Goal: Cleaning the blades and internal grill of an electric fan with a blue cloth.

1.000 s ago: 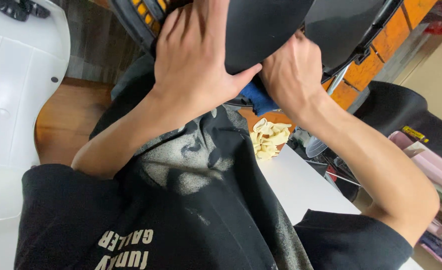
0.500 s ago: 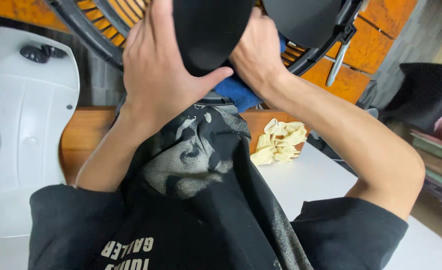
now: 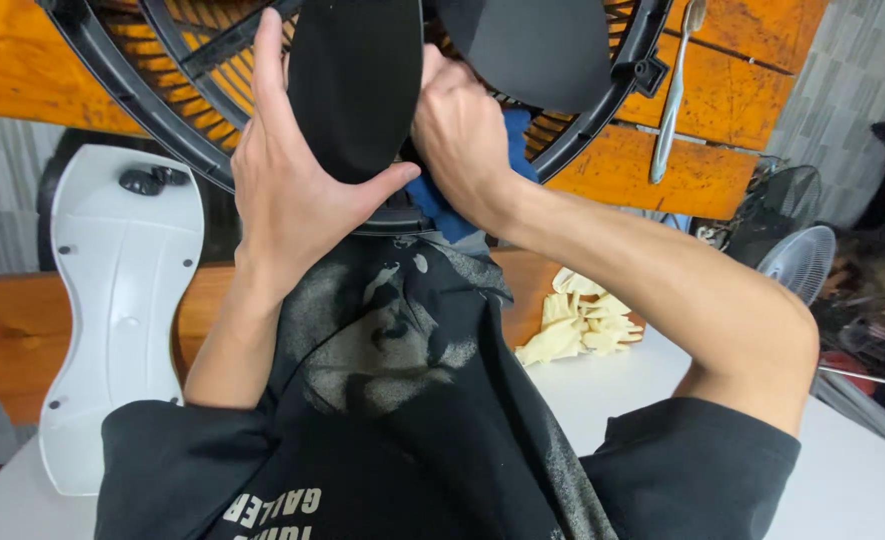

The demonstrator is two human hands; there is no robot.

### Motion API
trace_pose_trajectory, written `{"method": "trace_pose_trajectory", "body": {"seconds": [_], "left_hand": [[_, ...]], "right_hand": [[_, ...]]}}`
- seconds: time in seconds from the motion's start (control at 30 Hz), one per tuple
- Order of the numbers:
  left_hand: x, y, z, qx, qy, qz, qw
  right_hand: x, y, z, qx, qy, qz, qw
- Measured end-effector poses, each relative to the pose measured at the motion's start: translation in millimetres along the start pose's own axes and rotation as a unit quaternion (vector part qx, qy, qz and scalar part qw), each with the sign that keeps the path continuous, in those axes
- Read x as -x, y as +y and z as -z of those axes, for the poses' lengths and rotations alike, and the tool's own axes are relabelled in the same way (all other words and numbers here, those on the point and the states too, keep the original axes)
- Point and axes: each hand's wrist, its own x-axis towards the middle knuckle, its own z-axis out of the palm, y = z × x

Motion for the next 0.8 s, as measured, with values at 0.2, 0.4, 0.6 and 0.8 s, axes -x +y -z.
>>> {"method": "trace_pose_trajectory", "body": {"seconds": [0.2, 0.4, 0.6, 0.8], "left_hand": [[1.8, 2.7, -1.3, 0.033, -0.033, 0.054, 0.997], [-0.9, 7.2, 0.3, 0.033, -0.010, 0.036, 0.999], [-2.6, 12.0, 0.5, 0.028, -0.023, 0.069, 0.997], [-3.2, 8.9, -0.7, 0.041, -0.008, 0.045, 0.998]], "right_hand": [[-5.5, -16.1, -27.0, -0.177, 0.033, 0.036, 0.983], [3.6, 0.8, -11.8, -0.137, -0.047, 0.095, 0.985], [-6.7, -11.6, -18.5, -0.152, 0.064, 0.011, 0.986], [10.2, 9.0, 4.1, -0.168, -0.092, 0.173, 0.966]]}}
